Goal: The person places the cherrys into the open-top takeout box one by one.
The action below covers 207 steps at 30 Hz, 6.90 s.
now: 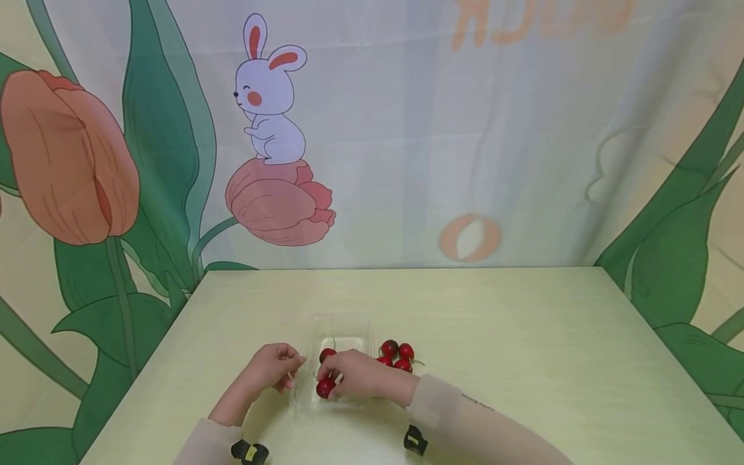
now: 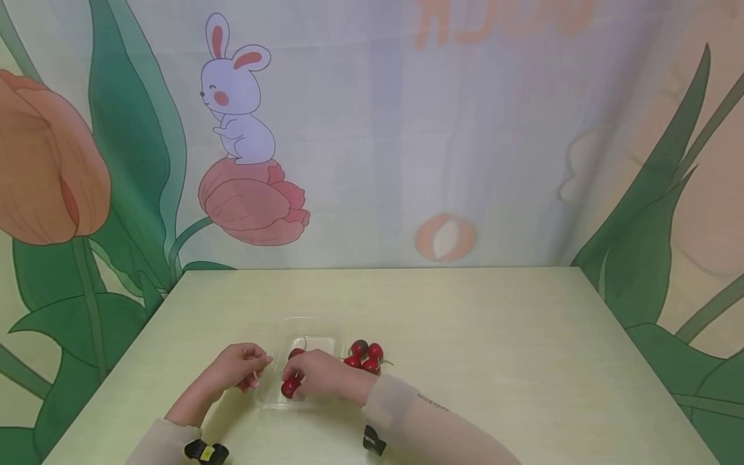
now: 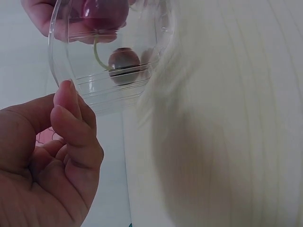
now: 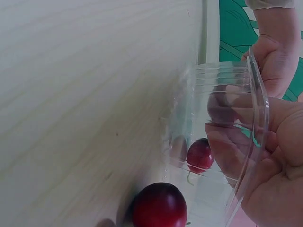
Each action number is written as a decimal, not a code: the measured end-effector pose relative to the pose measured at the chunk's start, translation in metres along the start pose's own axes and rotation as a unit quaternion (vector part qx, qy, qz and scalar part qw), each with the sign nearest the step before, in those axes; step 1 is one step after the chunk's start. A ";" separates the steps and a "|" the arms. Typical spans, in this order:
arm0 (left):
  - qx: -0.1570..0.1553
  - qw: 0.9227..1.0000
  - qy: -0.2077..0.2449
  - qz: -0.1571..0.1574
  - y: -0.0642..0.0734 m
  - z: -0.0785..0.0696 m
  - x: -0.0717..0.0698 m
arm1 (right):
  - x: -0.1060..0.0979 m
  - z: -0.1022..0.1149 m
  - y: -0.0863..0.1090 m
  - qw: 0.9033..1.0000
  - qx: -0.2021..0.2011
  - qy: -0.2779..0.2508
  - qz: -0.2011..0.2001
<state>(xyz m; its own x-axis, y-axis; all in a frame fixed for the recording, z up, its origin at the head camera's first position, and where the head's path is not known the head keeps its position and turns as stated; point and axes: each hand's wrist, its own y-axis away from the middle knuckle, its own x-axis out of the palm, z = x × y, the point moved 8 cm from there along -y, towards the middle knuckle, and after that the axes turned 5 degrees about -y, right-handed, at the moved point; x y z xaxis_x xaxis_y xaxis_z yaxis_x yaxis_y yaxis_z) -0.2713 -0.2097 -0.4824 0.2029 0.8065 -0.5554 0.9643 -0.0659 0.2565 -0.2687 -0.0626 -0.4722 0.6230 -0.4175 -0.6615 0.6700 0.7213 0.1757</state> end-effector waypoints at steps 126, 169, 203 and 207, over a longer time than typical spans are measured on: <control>-0.004 1.000 -0.007 -0.002 0.000 0.003 -0.001 | -0.075 -0.019 0.066 0.992 -0.038 -0.047 -0.109; -0.013 1.000 -0.008 -0.013 0.001 0.002 0.000 | -0.091 -0.108 0.076 0.983 0.052 -0.057 -0.165; -0.023 1.000 -0.005 -0.013 0.002 0.003 -0.001 | -0.084 -0.126 0.061 0.984 0.085 -0.060 -0.143; -0.018 1.000 -0.007 -0.014 0.002 0.002 -0.001 | -0.084 -0.125 0.062 0.984 0.086 -0.062 -0.145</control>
<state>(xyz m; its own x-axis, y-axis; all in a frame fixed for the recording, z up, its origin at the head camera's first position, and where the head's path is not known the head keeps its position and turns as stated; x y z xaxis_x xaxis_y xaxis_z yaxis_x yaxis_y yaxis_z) -0.2695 -0.2121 -0.4828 0.1785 0.7992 -0.5739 0.9628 -0.0218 0.2692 -0.3303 0.0868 -0.4969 0.4328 -0.6645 -0.6092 0.8786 0.4623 0.1199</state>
